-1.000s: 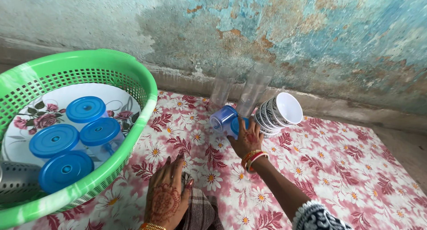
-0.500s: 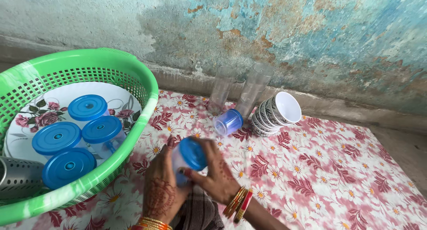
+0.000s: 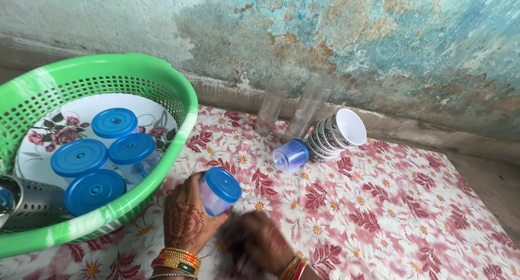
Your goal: The person wipes several small plastic containers with blue lids and clear drinking glasses using a cloth on a floral-patterned cloth laid on the floor. The person handles each item one at a time, wiping the exterior and placing the containers into a green basket.
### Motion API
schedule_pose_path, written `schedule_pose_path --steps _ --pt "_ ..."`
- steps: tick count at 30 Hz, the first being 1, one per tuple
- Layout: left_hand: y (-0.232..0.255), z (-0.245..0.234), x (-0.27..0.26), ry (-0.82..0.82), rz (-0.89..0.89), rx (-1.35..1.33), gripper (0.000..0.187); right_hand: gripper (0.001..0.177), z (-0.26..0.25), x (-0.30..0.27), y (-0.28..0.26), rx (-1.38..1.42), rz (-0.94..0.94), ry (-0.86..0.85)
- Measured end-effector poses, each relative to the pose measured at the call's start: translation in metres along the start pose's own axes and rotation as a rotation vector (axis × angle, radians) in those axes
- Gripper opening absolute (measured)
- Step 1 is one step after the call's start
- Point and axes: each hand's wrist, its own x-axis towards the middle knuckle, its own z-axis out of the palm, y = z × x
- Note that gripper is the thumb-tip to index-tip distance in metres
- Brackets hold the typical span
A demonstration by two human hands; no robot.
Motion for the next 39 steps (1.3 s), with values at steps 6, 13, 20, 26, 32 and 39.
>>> schedule_pose_path --steps 6,13,20,26,32,39 --pt "0.002 0.040 -0.012 -0.144 0.038 -0.223 0.093 0.051 -0.059 0.043 -0.017 0.089 0.463 0.326" --pt "-0.006 0.058 -0.022 -0.189 0.006 -0.260 0.073 0.050 -0.050 0.038 -0.048 -0.009 0.042 0.041" --pt "-0.014 0.067 -0.021 -0.281 -0.031 -0.320 0.061 0.046 -0.052 0.022 -0.061 -0.033 -0.066 0.042" --pt "-0.033 0.079 -0.021 -0.246 0.096 -0.199 0.053 0.048 -0.045 0.037 -0.059 -0.151 -0.092 0.049" --pt "-0.022 0.063 -0.017 -0.235 0.186 -0.251 0.060 0.043 -0.047 0.030 -0.050 -0.096 0.087 0.172" --pt "-0.005 0.044 -0.013 -0.436 -0.110 -0.268 0.083 0.043 -0.046 0.011 -0.073 -0.147 0.012 0.129"
